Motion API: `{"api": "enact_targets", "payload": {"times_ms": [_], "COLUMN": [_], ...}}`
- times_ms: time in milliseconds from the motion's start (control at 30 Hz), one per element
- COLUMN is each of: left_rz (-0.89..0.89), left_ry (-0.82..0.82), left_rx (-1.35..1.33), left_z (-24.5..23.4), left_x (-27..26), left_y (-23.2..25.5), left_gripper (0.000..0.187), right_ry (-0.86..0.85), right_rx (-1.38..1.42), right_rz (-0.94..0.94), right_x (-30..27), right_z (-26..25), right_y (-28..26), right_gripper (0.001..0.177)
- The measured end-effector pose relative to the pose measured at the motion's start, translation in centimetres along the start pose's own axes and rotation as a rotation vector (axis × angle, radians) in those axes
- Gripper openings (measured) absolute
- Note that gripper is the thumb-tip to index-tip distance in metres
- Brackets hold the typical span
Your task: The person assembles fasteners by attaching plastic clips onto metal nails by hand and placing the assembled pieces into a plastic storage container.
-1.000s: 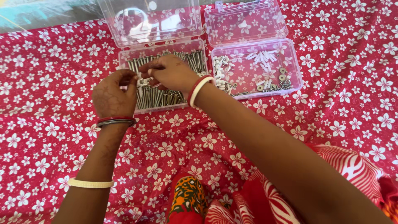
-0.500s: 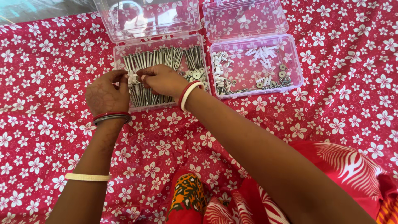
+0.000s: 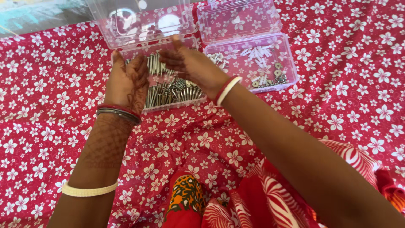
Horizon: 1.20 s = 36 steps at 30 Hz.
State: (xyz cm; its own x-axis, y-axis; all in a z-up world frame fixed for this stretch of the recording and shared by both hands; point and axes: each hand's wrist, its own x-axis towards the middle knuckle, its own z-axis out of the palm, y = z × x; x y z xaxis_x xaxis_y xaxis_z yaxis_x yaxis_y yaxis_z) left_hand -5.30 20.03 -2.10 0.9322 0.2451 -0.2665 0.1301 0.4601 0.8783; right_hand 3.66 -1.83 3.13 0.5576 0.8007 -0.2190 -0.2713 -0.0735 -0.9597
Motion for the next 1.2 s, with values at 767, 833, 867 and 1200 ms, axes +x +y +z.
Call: {"api": "enact_targets", "payload": {"times_ms": [767, 833, 867, 1200], "left_rz": [-0.068, -0.078, -0.107, -0.179], "left_ry": [-0.221, -0.204, -0.167, -0.040], "left_rx": [0.097, 0.085, 0.080, 0.039], "left_z": [15.4, 15.9, 16.1, 13.7], "left_x": [2.3, 2.8, 3.0, 4.2], "left_y": [-9.7, -11.4, -12.3, -13.7], "left_gripper": [0.103, 0.103, 0.103, 0.098], "right_ry": [0.470, 0.491, 0.507, 0.505], "right_rx": [-0.480, -0.638, -0.794, -1.213], "right_rz": [0.177, 0.024, -0.135, -0.203], "right_x": [-6.9, -6.4, -6.2, -5.9], "right_z": [-12.7, -13.0, -13.1, -12.7], "right_y": [3.9, 5.0, 5.7, 5.7], "right_gripper": [0.055, 0.043, 0.035, 0.016]}}
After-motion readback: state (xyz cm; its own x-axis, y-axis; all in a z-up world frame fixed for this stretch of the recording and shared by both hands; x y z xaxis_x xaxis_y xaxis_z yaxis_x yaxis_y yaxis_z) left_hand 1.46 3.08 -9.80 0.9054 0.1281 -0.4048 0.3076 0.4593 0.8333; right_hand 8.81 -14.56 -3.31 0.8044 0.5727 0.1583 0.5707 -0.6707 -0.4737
